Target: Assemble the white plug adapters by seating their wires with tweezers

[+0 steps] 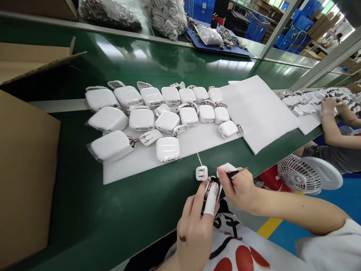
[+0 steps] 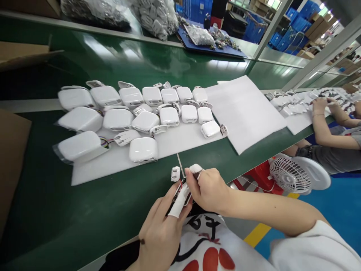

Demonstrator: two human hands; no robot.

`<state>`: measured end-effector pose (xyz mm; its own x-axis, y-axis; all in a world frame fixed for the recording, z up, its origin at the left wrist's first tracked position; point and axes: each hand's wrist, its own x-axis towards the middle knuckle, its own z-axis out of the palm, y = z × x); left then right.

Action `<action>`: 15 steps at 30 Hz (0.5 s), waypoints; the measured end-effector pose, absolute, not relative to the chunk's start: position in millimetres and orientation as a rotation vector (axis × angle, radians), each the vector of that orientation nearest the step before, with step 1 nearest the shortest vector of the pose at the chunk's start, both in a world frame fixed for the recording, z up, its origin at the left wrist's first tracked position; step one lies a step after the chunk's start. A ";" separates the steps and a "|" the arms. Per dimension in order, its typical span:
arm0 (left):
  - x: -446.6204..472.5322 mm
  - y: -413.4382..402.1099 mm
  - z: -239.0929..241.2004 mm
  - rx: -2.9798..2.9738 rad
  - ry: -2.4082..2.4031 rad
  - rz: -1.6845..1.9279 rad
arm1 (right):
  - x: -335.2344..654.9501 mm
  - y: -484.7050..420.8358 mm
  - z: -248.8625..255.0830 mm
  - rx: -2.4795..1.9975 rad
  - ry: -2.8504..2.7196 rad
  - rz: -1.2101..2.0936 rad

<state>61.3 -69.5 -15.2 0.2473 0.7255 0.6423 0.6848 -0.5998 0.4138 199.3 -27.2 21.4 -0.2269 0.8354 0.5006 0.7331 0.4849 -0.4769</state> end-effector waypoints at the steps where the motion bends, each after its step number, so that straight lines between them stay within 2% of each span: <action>1: 61.6 -70.0 -16.3 2.430 1.363 1.333 | 198.5 -30.4 19.4 -1.323 -1.988 0.178; 6: 62.5 -69.0 -24.4 2.431 1.331 1.483 | 197.0 -30.5 23.1 -1.374 -1.988 0.324; 12: 64.9 -65.4 -27.7 2.317 1.435 1.542 | 203.9 -15.7 59.3 -1.173 -2.057 0.384; 15: 66.2 -66.2 -27.3 2.311 1.455 1.522 | 208.2 -14.5 56.1 -1.095 -2.128 0.451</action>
<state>66.2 -66.2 -27.3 0.0928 0.6952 0.7128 0.6809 -0.5666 0.4640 208.2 -14.5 56.1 -0.4049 0.8120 0.4203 0.5719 0.5836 -0.5766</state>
